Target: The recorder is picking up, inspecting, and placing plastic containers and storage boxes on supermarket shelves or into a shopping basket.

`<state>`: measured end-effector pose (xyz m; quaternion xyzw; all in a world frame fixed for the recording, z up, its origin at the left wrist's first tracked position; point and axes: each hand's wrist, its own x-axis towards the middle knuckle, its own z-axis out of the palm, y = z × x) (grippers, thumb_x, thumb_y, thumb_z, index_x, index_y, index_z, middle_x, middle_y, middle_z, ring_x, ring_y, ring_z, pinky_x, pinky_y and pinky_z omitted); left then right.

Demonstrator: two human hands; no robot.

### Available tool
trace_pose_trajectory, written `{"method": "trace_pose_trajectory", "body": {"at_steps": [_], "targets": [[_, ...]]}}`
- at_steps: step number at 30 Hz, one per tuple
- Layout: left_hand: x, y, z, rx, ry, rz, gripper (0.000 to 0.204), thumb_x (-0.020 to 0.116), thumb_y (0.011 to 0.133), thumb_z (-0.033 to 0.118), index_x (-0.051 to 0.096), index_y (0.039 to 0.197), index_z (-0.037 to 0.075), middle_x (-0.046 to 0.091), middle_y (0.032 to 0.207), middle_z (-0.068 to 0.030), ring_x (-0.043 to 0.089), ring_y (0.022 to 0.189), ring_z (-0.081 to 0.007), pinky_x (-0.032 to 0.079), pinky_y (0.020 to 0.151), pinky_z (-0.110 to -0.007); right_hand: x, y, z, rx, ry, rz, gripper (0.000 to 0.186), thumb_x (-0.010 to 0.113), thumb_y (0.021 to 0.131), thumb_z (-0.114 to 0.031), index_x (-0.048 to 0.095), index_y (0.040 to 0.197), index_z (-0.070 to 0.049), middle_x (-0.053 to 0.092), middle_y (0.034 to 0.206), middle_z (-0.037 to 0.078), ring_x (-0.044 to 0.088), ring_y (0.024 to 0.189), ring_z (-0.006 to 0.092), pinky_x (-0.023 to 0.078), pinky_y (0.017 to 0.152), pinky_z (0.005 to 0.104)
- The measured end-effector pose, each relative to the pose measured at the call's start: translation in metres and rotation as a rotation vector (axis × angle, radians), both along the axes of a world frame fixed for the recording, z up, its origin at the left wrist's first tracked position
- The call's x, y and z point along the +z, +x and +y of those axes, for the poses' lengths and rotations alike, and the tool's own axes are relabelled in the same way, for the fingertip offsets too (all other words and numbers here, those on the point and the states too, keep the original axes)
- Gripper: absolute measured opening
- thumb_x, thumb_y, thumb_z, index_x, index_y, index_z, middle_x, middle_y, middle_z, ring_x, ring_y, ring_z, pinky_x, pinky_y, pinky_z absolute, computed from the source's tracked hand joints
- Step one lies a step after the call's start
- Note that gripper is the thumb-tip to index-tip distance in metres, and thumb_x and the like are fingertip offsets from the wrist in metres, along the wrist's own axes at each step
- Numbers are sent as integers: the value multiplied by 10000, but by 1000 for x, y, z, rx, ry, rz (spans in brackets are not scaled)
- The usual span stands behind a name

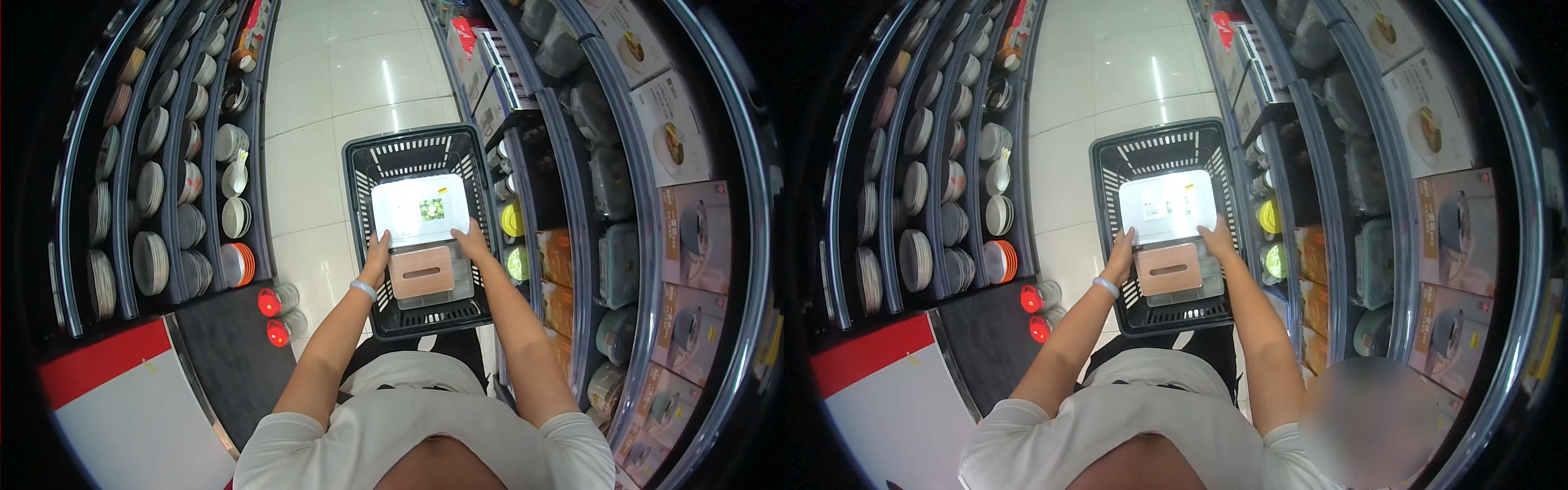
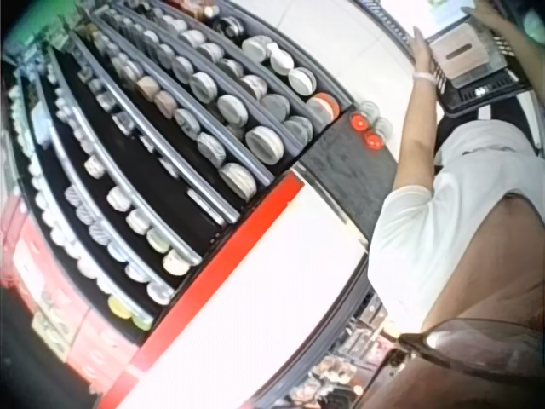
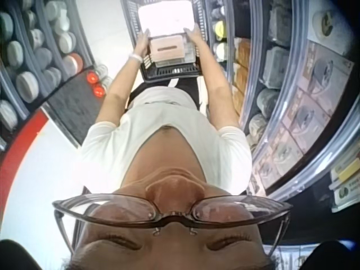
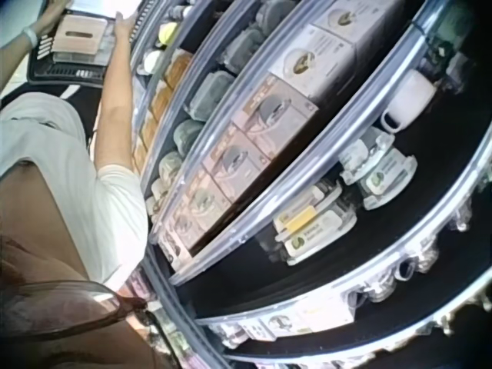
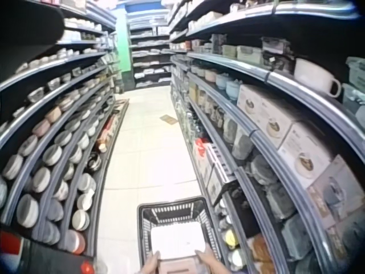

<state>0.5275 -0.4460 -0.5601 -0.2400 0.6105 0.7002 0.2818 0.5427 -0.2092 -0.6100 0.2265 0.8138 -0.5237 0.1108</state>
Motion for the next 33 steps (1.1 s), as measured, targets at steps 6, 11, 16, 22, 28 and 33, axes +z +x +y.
{"method": "trace_pose_trajectory", "body": {"at_steps": [6,11,16,22,28,33], "targets": [[22,-10,-3,25,3,-25,502,426,897,350,267,1291,81,337,1286,-129,298,1197,-264,261,972,-443,32,-17,-2,-40,-153,41,476,613,760,-154,440,1164,29,561,1052,155,535,984,232,399,853,311],[65,-14,-7,95,14,136,484,462,891,307,297,1266,48,490,946,-38,396,705,-97,355,606,-235,84,-23,-8,-65,-152,106,431,594,790,-213,466,1123,30,568,998,143,546,888,203,432,743,294],[107,-17,-18,14,74,317,409,462,892,222,321,1242,61,451,1116,-61,411,931,-138,338,784,-300,134,-11,-5,-105,-196,242,479,595,790,-247,452,1135,52,548,1052,197,529,974,253,395,840,327],[171,8,-11,10,99,470,366,453,890,152,375,1230,43,458,1153,-71,429,1055,-137,340,905,-281,205,44,-5,-177,-102,399,513,600,789,-265,438,1149,62,542,1081,194,525,1000,251,387,863,319],[233,55,36,-84,163,700,390,445,892,146,356,1253,26,463,1143,-72,438,1044,-120,347,882,-248,290,130,18,-413,-117,644,446,600,803,-153,435,1161,56,540,1085,161,525,994,198,415,840,307],[286,101,76,-157,302,880,408,426,887,137,333,1259,-5,443,1196,-107,444,1102,-167,347,932,-288,360,215,42,-488,103,807,579,646,766,-159,387,1237,54,517,1135,203,504,1059,251,385,897,334]]}}
